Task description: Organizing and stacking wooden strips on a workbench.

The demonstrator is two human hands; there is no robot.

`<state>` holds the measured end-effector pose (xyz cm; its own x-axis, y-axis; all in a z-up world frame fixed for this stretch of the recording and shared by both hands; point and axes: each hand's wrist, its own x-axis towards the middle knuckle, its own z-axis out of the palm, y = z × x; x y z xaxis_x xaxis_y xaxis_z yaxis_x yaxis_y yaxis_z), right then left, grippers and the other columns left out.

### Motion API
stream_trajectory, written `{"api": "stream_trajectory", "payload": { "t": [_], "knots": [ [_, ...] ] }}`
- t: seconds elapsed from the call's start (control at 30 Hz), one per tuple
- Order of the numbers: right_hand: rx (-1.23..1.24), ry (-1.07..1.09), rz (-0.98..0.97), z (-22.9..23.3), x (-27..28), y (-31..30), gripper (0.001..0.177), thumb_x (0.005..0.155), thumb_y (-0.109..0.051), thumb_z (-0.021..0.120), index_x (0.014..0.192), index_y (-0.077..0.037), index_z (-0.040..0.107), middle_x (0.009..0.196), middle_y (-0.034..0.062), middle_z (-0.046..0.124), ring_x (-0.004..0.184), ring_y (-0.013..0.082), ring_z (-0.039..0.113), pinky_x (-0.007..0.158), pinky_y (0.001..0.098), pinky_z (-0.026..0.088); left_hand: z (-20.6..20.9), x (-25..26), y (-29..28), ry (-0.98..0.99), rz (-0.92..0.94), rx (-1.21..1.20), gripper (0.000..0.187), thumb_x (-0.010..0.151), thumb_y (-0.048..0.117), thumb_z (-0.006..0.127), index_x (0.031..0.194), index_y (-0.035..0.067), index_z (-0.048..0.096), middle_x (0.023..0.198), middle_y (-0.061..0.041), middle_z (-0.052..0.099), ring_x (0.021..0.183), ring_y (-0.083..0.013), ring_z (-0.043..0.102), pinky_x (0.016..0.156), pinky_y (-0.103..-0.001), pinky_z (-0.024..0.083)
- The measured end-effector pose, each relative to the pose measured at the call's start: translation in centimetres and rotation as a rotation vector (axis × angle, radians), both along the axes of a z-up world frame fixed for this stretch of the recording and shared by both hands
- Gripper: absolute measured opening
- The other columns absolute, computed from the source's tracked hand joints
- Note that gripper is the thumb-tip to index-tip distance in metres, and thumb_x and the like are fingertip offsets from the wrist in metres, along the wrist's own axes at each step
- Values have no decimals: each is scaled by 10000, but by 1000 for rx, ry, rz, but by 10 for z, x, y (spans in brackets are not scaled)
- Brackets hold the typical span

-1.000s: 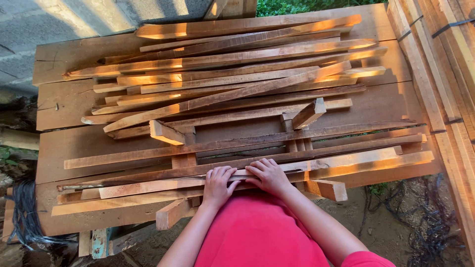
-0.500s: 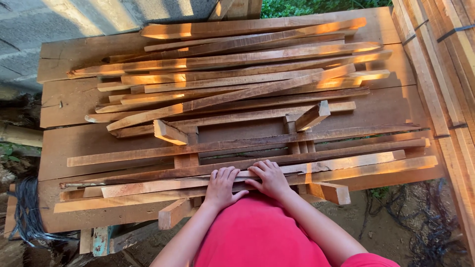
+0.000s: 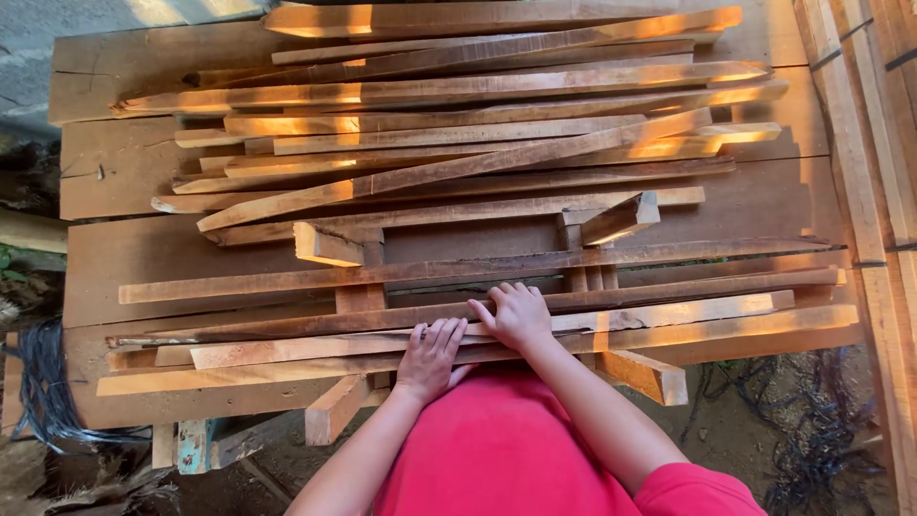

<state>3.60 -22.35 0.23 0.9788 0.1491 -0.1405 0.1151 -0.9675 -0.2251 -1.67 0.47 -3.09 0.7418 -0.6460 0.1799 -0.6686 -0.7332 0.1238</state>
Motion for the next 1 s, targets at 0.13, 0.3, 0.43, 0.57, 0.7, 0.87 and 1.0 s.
{"api": "stream_trajectory", "payload": {
  "t": [0.13,0.3,0.43,0.57,0.7,0.87,1.0],
  "knots": [
    [-49,37,-12,5,4,2,538,938,-699,424,927,-240,704,893,0,708,931,222,708,842,393,518,-9,-1,-3,-7,-1,22,978,780,662,645,1546,95,423,1437,-96,507,1351,-253,450,1101,-513,291],
    [-37,130,-1,8,4,1,496,949,-667,405,977,-273,704,892,-16,701,942,212,710,846,389,518,-10,-6,-2,6,12,16,1006,742,656,689,1530,89,427,1405,-90,515,1334,-252,453,1095,-512,291],
    [-2,248,15,7,9,0,515,958,-654,383,1077,-283,720,984,-11,738,1002,223,720,891,409,504,1,-3,-6,28,38,-1,1016,710,665,709,1514,102,447,1388,-72,529,1324,-238,461,1098,-503,293],
    [31,444,48,20,15,-3,662,996,-683,324,1361,-230,640,1259,30,724,1217,238,659,1066,451,428,14,2,-13,68,111,-61,980,608,627,802,1408,131,529,1310,-45,550,1286,-237,472,1089,-463,312],
    [100,-46,81,-4,9,-5,418,903,-549,609,1155,-239,731,1045,-23,723,1090,200,653,947,391,488,18,6,-17,174,133,3,938,564,617,849,1330,162,554,1235,-22,565,1247,-227,481,1059,-439,325],
    [94,-66,-13,-22,41,3,528,859,-494,713,1325,-263,620,1277,-18,632,1286,243,538,1089,501,389,30,9,-30,290,182,172,932,572,562,888,1326,162,514,1227,-19,542,1201,-230,473,1019,-447,355],
    [-12,146,-40,-62,63,-15,556,836,-435,739,1359,-326,585,1253,-67,635,1305,212,548,1191,587,301,32,17,-36,339,148,256,961,538,562,912,1289,108,521,1172,-56,543,1124,-256,502,932,-428,415]
  ]
}}
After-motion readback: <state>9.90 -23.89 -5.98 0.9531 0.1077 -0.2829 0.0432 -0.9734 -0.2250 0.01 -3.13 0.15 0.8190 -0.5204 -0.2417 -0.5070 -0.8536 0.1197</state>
